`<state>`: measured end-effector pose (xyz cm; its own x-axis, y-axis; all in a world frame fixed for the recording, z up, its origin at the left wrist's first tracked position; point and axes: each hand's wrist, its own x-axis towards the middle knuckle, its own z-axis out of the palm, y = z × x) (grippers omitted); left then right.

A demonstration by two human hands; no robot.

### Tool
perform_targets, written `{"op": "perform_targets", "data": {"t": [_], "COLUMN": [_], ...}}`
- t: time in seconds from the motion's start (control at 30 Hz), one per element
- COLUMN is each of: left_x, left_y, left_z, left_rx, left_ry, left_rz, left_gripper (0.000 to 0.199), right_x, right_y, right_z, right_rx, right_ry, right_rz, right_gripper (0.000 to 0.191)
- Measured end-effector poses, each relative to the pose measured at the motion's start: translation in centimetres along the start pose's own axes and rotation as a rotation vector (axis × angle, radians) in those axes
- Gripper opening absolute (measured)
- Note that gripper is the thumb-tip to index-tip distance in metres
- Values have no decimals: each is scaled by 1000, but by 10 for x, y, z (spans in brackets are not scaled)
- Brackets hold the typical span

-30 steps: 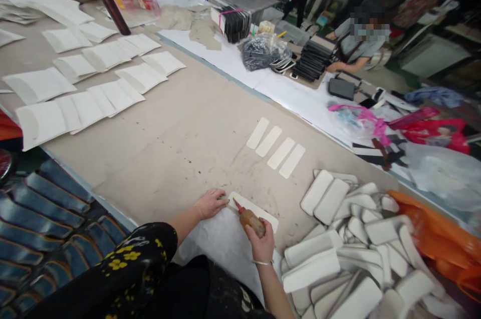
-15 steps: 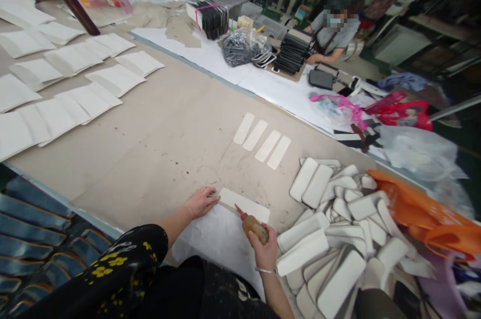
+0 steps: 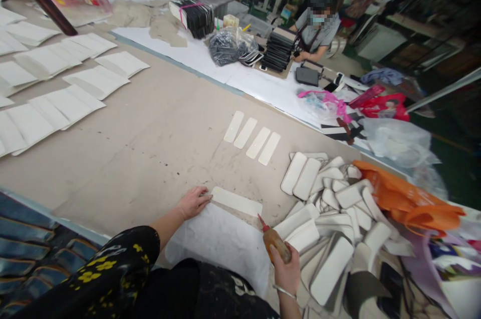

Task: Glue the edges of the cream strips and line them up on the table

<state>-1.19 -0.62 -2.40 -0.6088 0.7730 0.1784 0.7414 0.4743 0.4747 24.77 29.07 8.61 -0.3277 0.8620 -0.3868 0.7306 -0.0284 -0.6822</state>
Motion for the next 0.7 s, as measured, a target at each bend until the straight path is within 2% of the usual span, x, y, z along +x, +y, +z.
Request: {"op": "perform_targets", "data": {"t": [0.07, 0.23, 0.37, 0.5, 0.57, 0.63, 0.7], "left_x": [0, 0, 1, 1, 1, 1, 1], "left_y": [-1, -1, 0, 1, 1, 2, 2], "left_z": [0, 1, 0, 0, 0, 0, -1], "left_rx": [3, 1, -25, -45, -43, -34, -23], "left_ry": [2, -13, -10, -15, -22, -30, -34], "left_rz": [5, -3, -15, -37, -40, -36, -34], "left_gripper": [27, 28, 30, 30, 31, 31, 32], "right_x": [0, 8, 10, -3, -13, -20, -23], "right_y": [-4, -15, -14, -6, -5, -8, -12], "right_z": [-1, 4, 7, 0, -2, 2, 16], "right_rx": [-40, -53, -35, -44, -57, -38, 12], "right_ry": [17, 39, 25, 7, 20, 21, -19], "right_rz": [26, -14, 4, 44, 21, -29, -69], "right_gripper": [70, 75, 75, 75, 70, 64, 60]}}
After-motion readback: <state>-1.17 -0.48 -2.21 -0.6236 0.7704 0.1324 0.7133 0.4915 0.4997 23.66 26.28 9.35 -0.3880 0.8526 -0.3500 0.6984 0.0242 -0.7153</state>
